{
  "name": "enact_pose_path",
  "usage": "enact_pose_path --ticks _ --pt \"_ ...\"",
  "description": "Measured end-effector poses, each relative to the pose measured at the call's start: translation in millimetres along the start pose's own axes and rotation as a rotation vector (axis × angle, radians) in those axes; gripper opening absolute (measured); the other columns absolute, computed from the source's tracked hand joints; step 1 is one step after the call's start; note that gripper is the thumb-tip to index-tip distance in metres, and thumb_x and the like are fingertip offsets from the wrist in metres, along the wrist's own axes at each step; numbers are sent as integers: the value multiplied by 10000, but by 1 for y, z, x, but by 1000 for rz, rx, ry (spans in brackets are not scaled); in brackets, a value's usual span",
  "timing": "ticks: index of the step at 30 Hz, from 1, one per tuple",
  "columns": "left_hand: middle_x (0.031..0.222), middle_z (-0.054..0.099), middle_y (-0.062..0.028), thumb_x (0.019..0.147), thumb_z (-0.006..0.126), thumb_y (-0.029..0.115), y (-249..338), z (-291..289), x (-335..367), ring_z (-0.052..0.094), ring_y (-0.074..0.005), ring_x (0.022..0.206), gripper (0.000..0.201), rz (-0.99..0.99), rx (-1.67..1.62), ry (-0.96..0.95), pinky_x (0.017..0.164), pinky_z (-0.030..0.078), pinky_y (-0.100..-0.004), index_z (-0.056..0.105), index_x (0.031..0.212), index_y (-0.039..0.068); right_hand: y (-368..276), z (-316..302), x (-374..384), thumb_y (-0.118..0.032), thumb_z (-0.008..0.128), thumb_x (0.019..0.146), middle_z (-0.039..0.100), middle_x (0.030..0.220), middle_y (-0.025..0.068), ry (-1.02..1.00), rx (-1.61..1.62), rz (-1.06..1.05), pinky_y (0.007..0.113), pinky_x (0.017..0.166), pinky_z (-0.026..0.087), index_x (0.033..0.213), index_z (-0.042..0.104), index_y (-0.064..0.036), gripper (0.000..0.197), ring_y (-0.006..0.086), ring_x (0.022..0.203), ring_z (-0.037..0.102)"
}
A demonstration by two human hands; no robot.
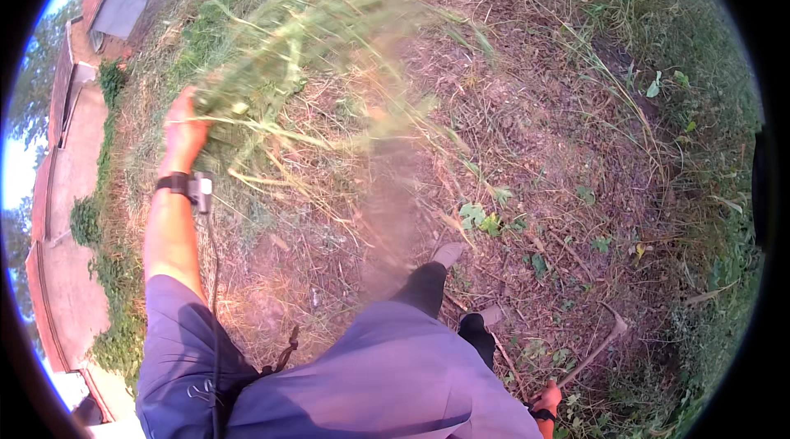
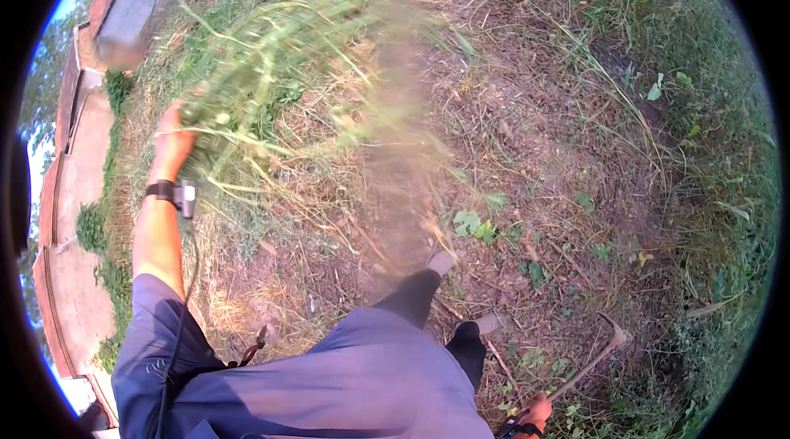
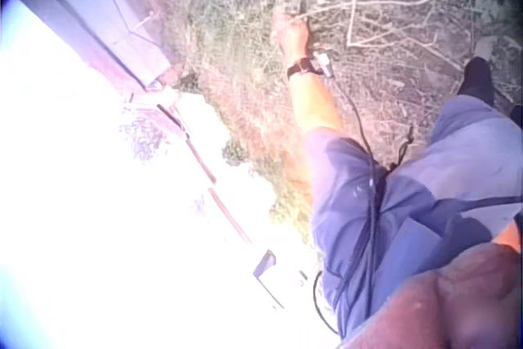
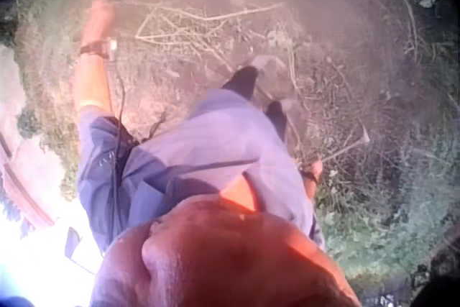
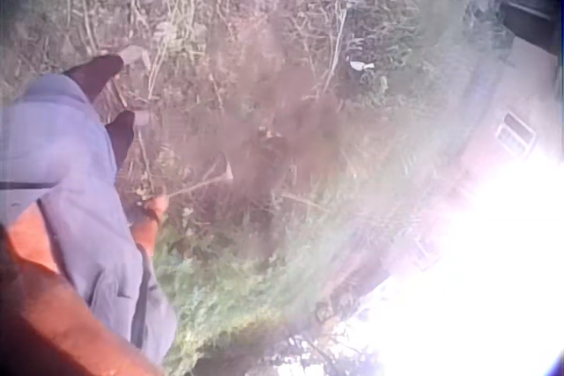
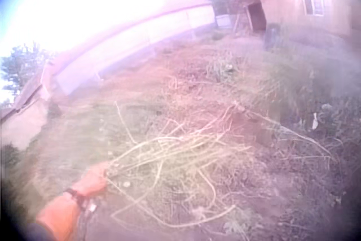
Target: The person cuts weeds and grass using a sickle, gathering the cut vegetation by hand and moving it to the side.
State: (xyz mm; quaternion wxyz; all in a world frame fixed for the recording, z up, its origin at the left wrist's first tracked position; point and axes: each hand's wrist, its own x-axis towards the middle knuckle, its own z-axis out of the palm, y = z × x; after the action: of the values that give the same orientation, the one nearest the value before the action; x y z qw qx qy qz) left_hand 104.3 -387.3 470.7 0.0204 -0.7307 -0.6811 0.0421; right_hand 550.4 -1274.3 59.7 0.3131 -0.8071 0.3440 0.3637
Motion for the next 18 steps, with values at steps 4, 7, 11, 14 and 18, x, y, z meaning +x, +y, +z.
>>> enact_pose_path --ticks 4,7,11,14,18 --pt "1393 487 -271 807 713 166 -201 -153 42 458 -416 1292 750 -197 532 852 1087 384 -450 363 1439 -34 -55 51 -52 -309 564 939 430 507 81 44 84 -12 409 357 366 804 466 -82 281 259 367 427" --pt "1390 499 -257 826 643 129 -195 -57 81 464 -393 1302 653 -200 268 715 1089 384 -442 409 1413 -36 -63 63 -62 -292 594 931 430 532 58 56 117 -15 388 359 357 866 520 -69 244 231 369 420" --pt "1376 530 -239 861 632 99 -109 148 65 527 -349 1270 589 -35 -86 178 1066 423 -405 441 1406 -19 -117 84 -135 -234 640 916 440 538 14 45 227 -1 331 345 337 856 506 -95 202 170 375 416" --pt "1342 573 -220 877 634 77 -13 279 39 576 -307 1228 571 93 -454 -200 1031 458 -392 435 1402 -30 -100 66 -131 -211 642 917 437 543 -2 39 235 -28 311 339 356 868 502 -101 185 149 376 415" --pt "1278 611 -236 877 622 60 189 322 -48 610 -299 1183 515 383 -444 -517 1012 471 -377 478 1362 -37 -51 44 -119 -206 650 915 447 555 -3 73 366 24 314 319 348 880 494 -100 192 142 376 418"
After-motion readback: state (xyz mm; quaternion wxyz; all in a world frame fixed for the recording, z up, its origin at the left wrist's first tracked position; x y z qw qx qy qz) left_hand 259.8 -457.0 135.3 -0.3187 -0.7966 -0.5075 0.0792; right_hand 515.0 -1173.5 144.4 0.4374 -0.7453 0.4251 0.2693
